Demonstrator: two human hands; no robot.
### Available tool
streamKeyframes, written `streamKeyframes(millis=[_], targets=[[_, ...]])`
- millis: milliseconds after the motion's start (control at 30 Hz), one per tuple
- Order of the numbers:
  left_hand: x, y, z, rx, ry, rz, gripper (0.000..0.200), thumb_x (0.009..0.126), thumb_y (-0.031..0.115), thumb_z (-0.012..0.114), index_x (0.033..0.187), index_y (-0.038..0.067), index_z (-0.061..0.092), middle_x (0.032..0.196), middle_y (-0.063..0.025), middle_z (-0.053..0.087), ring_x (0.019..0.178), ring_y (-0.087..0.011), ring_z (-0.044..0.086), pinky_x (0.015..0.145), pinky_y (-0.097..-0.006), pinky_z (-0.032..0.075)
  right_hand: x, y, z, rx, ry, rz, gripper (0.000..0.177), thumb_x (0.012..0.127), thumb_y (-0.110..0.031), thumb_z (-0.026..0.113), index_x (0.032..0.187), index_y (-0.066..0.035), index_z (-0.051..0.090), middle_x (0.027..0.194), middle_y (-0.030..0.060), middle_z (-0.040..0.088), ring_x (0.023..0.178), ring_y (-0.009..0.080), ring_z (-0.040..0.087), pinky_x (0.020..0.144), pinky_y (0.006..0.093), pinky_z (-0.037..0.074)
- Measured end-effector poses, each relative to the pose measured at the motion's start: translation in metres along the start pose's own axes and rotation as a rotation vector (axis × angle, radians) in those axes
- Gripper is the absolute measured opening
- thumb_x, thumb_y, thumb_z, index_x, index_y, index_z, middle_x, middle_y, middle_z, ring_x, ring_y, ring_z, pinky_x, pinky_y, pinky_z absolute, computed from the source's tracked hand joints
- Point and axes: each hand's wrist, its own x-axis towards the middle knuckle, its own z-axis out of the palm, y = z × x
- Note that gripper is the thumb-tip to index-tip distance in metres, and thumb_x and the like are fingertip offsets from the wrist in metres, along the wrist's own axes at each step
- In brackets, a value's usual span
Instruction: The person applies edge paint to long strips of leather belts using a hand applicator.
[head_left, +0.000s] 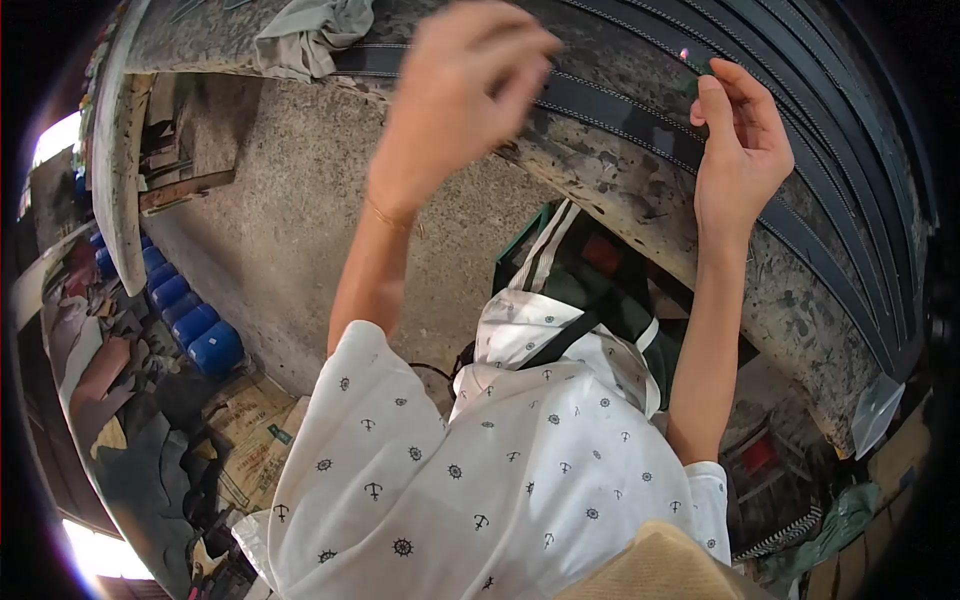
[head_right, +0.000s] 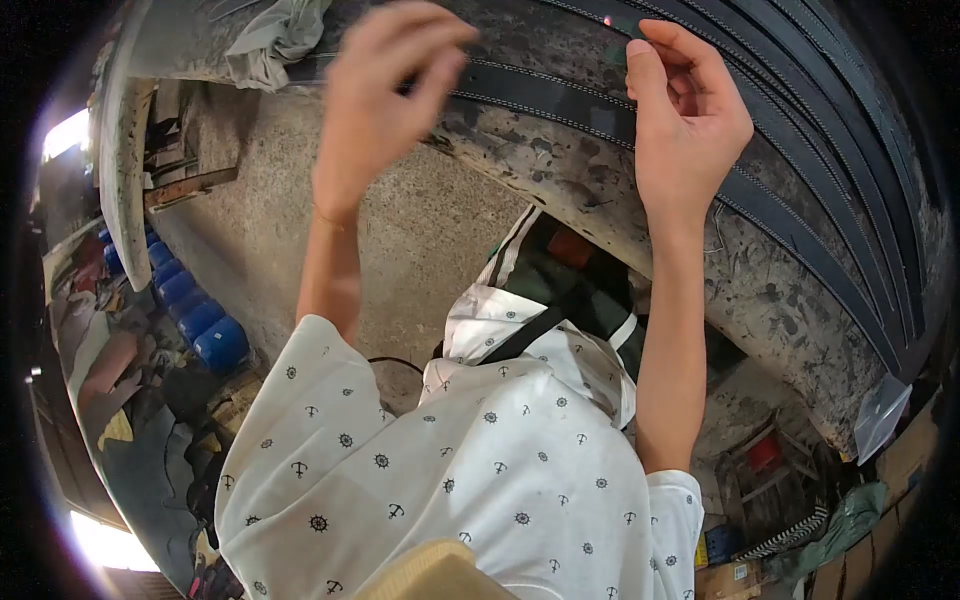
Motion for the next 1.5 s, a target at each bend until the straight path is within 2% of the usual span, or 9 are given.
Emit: streamKeyframes(millis=[33, 200, 633, 700, 767, 833, 900, 1000, 1500], targets=[[-0.004, 0.015, 0.005, -0.07, -0.133, -0.052, 0.023, 0.082, 0.007, 0.076, 0.104, 0.011, 0.078, 0.113, -0.0089, 0.068, 0.109, -0.0275, 0.062, 0.095, -0.0402, 0.047, 0.0, 0.0, -0.001, -0.008, 0.001, 0.001, 0.017, 0.094, -0.005, 0.071, 0.11, 0.001, 0.073, 0.091, 0.0013, 0.069, 0.076, 0.0047, 0.061, 0.068, 0.0202, 0.052], [-0.015, 0.021, 0.024, 0.053, -0.137, 0.061, 0.032, 0.081, 0.008, 0.075, 0.112, 0.016, 0.077, 0.11, -0.0061, 0.066, 0.107, -0.0276, 0.061, 0.094, -0.0433, 0.046, 0.0, 0.001, -0.002, 0.036, -0.027, -0.011, 0.017, 0.094, -0.003, 0.071, 0.111, 0.0, 0.073, 0.092, 0.001, 0.069, 0.075, 0.0042, 0.059, 0.068, 0.0195, 0.051], [-0.013, 0.022, 0.022, 0.007, -0.162, 0.024, 0.029, 0.083, 0.008, 0.073, 0.11, 0.017, 0.076, 0.111, -0.0052, 0.065, 0.107, -0.027, 0.059, 0.094, -0.0421, 0.045, -0.002, 0.001, 0.0, -0.026, -0.065, -0.03, 0.017, 0.094, -0.002, 0.071, 0.11, 0.001, 0.073, 0.093, 0.0001, 0.068, 0.079, 0.0036, 0.06, 0.069, 0.0181, 0.049], [-0.01, 0.021, 0.018, -0.047, -0.203, -0.027, 0.026, 0.084, 0.01, 0.074, 0.11, 0.015, 0.076, 0.114, -0.0058, 0.066, 0.111, -0.0271, 0.059, 0.097, -0.0407, 0.044, 0.0, -0.002, 0.0, -0.057, -0.099, 0.006, 0.019, 0.094, -0.003, 0.071, 0.113, 0.002, 0.072, 0.09, 0.001, 0.067, 0.077, 0.0068, 0.059, 0.073, 0.0209, 0.048], [-0.008, 0.001, 0.002, 0.18, 0.02, -0.057, 0.03, 0.079, 0.012, 0.073, 0.109, 0.014, 0.072, 0.114, -0.008, 0.067, 0.114, -0.0276, 0.061, 0.099, -0.0439, 0.045, 0.0, -0.006, 0.004, -0.088, -0.162, 0.016, 0.017, 0.092, -0.002, 0.071, 0.109, 0.001, 0.074, 0.088, -0.0008, 0.067, 0.077, 0.0045, 0.058, 0.071, 0.0194, 0.047], [0.004, -0.005, -0.027, 0.454, 0.121, -0.358, 0.029, 0.088, 0.012, 0.069, 0.115, 0.001, 0.068, 0.126, -0.0206, 0.062, 0.121, -0.0396, 0.055, 0.106, -0.0493, 0.041, -0.003, -0.007, 0.006, -0.121, -0.214, 0.037, 0.014, 0.091, -0.002, 0.071, 0.105, 0.0, 0.075, 0.086, -0.0026, 0.067, 0.077, 0.0022, 0.057, 0.069, 0.0178, 0.045], [-0.029, -0.074, -0.033, 0.784, 0.238, -0.367, 0.042, 0.089, 0.025, 0.071, 0.125, 0.004, 0.066, 0.137, -0.0223, 0.057, 0.132, -0.0403, 0.048, 0.112, -0.0495, 0.034, -0.003, -0.003, 0.007, -0.225, -0.306, -0.064, 0.014, 0.088, -0.002, 0.071, 0.101, -0.001, 0.076, 0.08, -0.0031, 0.066, 0.072, 0.0029, 0.053, 0.067, 0.0188, 0.044], [-0.044, -0.109, -0.037, 0.668, 0.09, -0.635, 0.052, 0.092, 0.039, 0.068, 0.133, 0.006, 0.063, 0.143, -0.0234, 0.053, 0.136, -0.0418, 0.044, 0.115, -0.0506, 0.03, -0.003, -0.002, 0.009, -0.25, -0.311, -0.084, 0.013, 0.085, -0.003, 0.072, 0.098, -0.001, 0.076, 0.077, -0.0018, 0.064, 0.069, 0.0052, 0.051, 0.065, 0.0205, 0.044], [-0.046, -0.106, -0.032, 0.618, 0.107, -0.645, 0.05, 0.096, 0.038, 0.063, 0.132, 0.004, 0.063, 0.145, -0.0203, 0.053, 0.135, -0.0406, 0.045, 0.115, -0.0494, 0.03, -0.005, -0.01, 0.009, -0.373, -0.395, -0.076, 0.015, 0.089, 0.001, 0.072, 0.104, 0.002, 0.076, 0.082, -0.0028, 0.061, 0.074, 0.0042, 0.05, 0.07, 0.0188, 0.041]])
